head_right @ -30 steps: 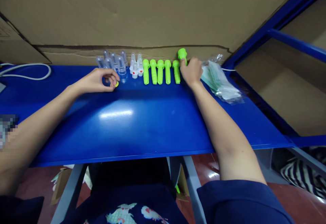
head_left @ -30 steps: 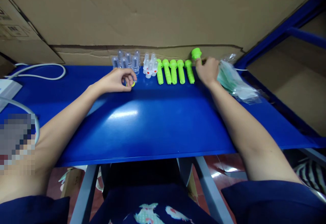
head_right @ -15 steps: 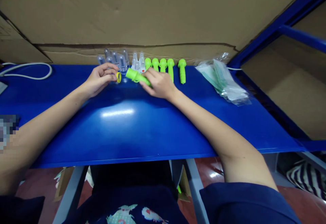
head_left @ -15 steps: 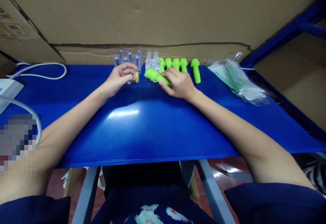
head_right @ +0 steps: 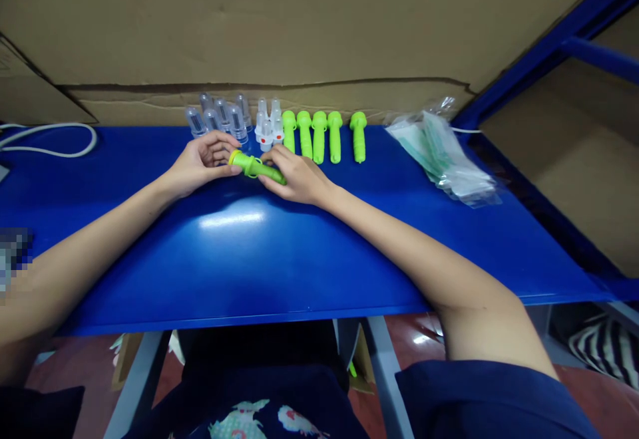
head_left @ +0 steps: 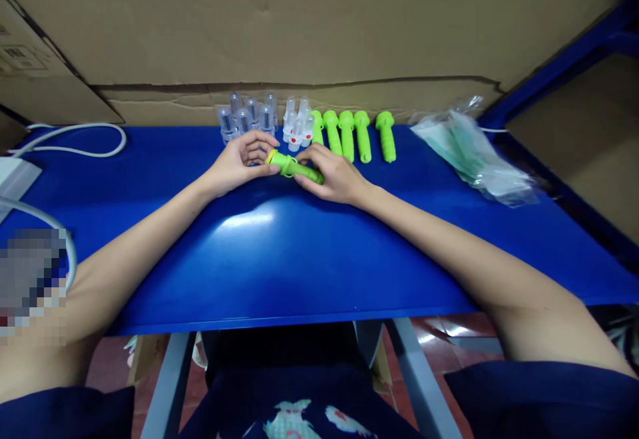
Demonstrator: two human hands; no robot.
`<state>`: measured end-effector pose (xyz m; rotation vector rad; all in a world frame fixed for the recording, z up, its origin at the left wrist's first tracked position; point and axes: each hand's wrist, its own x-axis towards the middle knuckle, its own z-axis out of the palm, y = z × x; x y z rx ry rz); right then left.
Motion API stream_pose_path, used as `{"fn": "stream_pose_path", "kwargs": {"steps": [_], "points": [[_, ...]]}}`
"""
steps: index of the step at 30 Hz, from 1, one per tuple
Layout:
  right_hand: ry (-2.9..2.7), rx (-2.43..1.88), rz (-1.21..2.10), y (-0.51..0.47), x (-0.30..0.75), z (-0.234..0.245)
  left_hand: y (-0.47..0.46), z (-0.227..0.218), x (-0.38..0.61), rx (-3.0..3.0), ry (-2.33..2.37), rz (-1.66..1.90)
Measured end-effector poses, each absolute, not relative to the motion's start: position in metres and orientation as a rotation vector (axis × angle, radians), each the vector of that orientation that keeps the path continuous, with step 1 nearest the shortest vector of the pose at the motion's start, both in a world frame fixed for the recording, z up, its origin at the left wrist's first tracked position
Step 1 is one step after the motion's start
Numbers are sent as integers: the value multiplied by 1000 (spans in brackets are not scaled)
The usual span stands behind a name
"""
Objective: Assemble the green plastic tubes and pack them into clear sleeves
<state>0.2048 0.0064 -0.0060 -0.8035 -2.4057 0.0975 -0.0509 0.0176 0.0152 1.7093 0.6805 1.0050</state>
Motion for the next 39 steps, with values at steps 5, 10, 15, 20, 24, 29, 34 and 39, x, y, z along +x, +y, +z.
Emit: {"fn": "stream_pose_path", "kwargs": {"steps": [5,10,15,20,24,29,34,39], "points": [[-2357,-709,648,10,203,-2,17,16,-49,1799,645,928],[-2213,-640,1065,1,195,11,12,14,-45,1821,586,798],[-2000,-685,1299,-4,185,-1,14,12,-44,1804,623,850],[-1908,-711,1286,-6,180,-6,15,11,-43,1773,660,901],[-1893,-710,1263,-7,178,-5,14,10,-40,1773,686,958],[-1861,-746,1198,-6,177,-8,15,5,-36,1791,728,1064],[-1821,-792,1170,-5,176,-8,12,2,-33,1851,799,1129],[-1845,-792,1086,-3,176,-5,0,8,-27,1909,858,1209]]}}
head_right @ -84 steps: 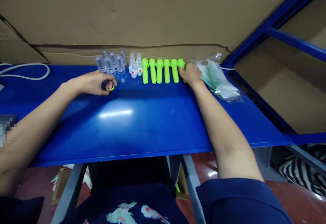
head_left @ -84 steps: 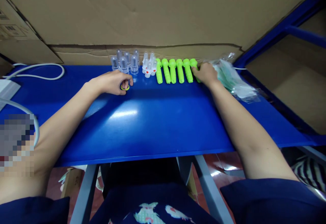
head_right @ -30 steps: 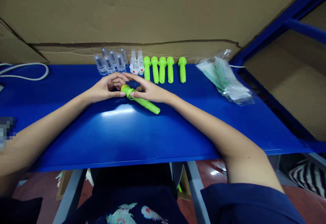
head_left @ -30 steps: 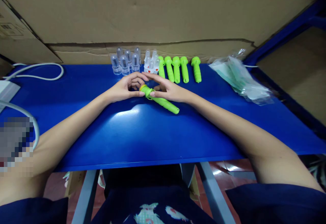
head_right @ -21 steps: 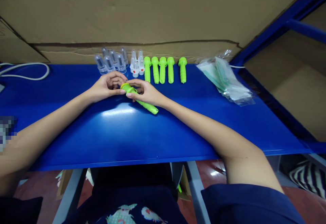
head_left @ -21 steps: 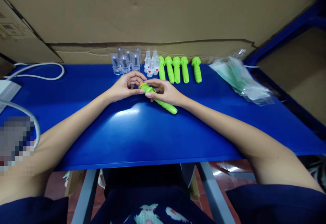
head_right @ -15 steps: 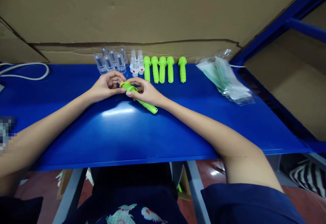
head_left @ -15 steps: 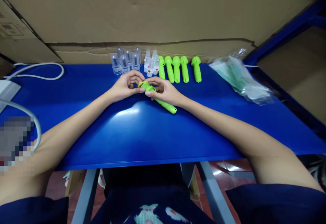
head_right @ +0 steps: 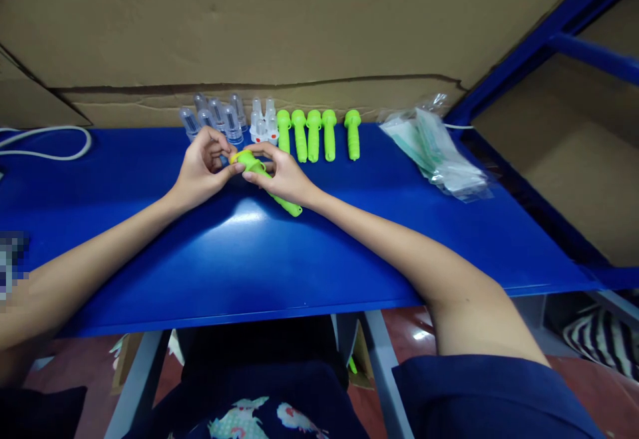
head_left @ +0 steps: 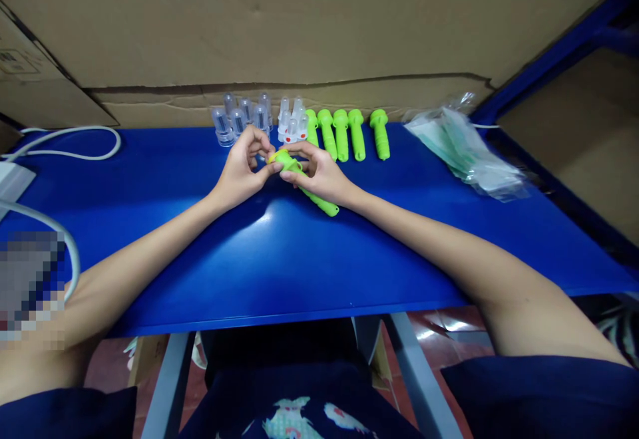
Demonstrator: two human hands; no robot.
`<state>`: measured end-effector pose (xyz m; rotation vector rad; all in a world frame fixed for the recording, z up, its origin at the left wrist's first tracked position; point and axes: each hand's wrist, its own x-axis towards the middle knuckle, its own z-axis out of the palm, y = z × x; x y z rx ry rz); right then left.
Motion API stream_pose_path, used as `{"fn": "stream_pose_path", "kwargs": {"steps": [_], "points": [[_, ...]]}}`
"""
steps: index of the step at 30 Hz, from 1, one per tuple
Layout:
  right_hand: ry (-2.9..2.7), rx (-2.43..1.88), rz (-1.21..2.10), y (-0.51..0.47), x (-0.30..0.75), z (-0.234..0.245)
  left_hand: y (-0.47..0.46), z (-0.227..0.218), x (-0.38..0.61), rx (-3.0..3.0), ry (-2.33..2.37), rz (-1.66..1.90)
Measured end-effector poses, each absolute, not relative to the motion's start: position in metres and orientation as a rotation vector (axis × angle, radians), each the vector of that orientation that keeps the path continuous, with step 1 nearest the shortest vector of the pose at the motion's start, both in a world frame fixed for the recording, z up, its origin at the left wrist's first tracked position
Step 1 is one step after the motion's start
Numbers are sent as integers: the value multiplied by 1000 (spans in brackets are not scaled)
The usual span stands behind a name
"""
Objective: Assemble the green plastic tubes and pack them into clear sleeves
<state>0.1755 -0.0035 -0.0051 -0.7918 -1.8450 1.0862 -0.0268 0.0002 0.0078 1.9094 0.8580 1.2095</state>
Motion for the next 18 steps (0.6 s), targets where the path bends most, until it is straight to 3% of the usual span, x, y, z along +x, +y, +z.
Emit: {"fn": "stream_pose_path", "kwargs": {"steps": [18], "points": [[-1935,-989,667,-11,174,6,-22,26,-26,2320,916,1218]]}}
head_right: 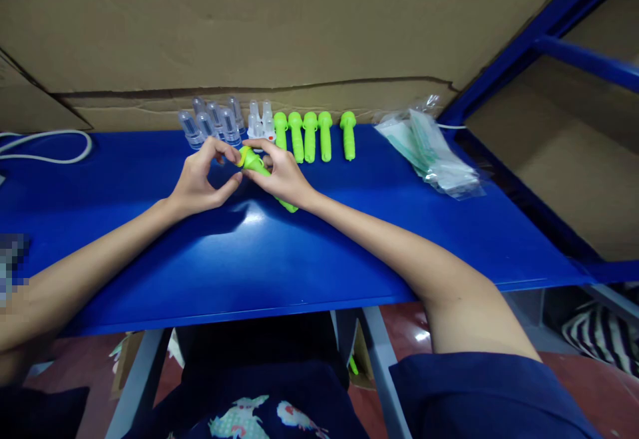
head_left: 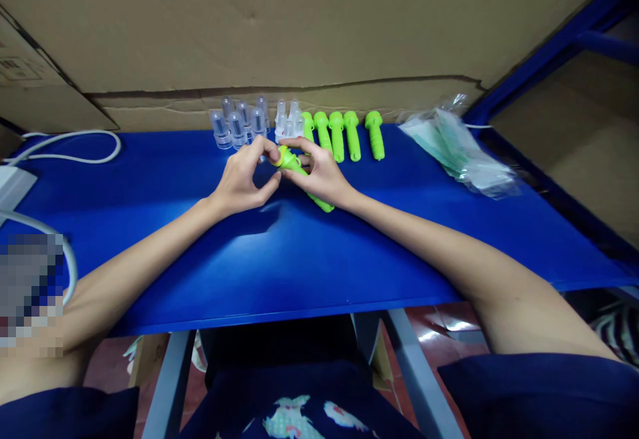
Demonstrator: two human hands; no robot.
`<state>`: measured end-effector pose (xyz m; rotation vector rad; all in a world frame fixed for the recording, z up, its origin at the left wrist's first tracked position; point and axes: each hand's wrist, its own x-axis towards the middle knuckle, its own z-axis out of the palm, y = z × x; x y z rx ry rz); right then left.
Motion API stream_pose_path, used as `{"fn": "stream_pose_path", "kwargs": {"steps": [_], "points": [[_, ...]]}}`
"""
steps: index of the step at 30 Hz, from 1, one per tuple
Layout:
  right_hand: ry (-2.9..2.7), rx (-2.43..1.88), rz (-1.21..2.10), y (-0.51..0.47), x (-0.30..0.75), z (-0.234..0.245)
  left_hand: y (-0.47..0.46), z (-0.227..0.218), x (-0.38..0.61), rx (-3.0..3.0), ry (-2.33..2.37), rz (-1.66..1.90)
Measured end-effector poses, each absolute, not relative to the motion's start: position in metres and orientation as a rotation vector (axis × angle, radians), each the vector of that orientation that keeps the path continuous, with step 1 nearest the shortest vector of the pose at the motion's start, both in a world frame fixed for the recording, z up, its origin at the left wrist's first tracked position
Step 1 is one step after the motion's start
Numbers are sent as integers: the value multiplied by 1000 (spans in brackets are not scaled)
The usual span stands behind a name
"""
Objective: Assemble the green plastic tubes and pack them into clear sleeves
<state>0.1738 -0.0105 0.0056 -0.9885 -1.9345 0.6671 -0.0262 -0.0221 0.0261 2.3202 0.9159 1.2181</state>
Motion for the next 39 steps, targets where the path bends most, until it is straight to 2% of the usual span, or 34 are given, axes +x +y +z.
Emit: {"fn": "stream_pose_path", "kwargs": {"steps": [7,15,20,26,32,39], "points": [[-1824,-997,690,-3,179,-2,-19,24,-25,2428,918,1113],[-1678,-924,1032,13,184,-18,-11,14,-25,2254,875,1165],[-1608,-813,1199,4,179,-12,-6,11,-27,2256,907,1283],[-1484,-659,1563,-10,171,-4,3,7,-31,2186,856,1405],[-1507,-693,1748,-12,177,3,10,9,-37,2063,813,1290],[-1590,-661,1772,-8,181,2,13,16,-43,1978,780,1031]]}}
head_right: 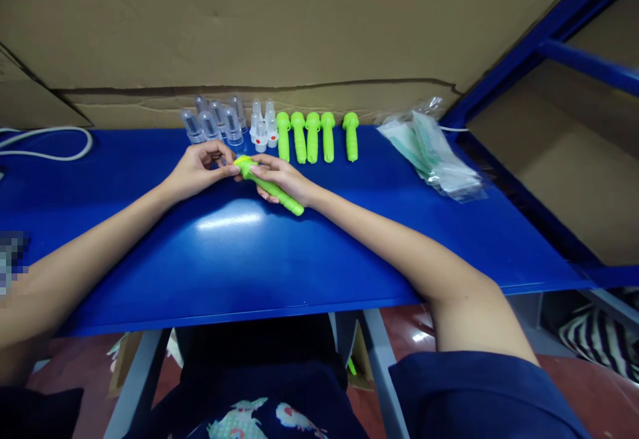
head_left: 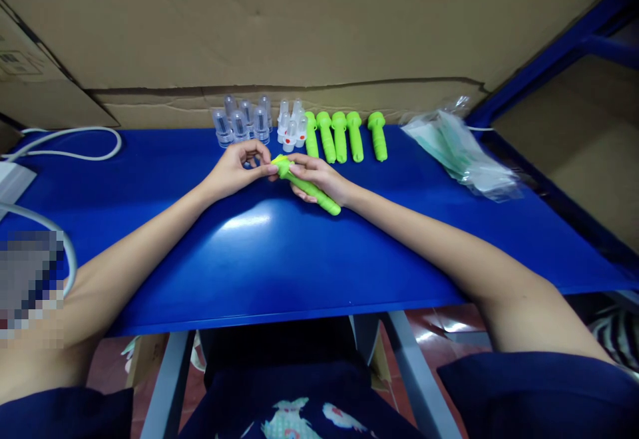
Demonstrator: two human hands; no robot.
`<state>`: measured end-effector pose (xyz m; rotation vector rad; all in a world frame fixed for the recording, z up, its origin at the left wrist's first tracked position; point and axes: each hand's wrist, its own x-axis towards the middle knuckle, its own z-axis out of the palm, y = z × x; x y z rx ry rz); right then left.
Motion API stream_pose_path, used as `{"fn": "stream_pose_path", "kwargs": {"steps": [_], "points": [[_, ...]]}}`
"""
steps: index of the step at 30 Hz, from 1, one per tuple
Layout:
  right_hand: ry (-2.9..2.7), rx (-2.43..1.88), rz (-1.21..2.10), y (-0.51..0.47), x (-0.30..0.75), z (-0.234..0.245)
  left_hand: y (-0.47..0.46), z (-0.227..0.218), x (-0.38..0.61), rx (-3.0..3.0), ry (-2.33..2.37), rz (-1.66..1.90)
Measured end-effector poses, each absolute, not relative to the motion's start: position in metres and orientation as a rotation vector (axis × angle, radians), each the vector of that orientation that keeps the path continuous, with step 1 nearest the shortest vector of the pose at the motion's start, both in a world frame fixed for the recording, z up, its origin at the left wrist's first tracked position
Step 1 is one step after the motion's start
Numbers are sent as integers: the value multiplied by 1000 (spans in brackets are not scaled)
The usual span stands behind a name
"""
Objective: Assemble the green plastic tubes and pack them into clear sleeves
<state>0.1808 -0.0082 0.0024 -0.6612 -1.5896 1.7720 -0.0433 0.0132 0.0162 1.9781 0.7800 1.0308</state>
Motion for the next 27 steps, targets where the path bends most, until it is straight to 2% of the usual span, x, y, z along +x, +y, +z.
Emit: {"fn": "stream_pose_path", "kwargs": {"steps": [11,27], "points": [[-1678,-576,1752,-7,182,1,12,23,-48,2164,765,870],[-1698,-567,1743,-5,184,1,9,26,-46,2356,812,1017]]}}
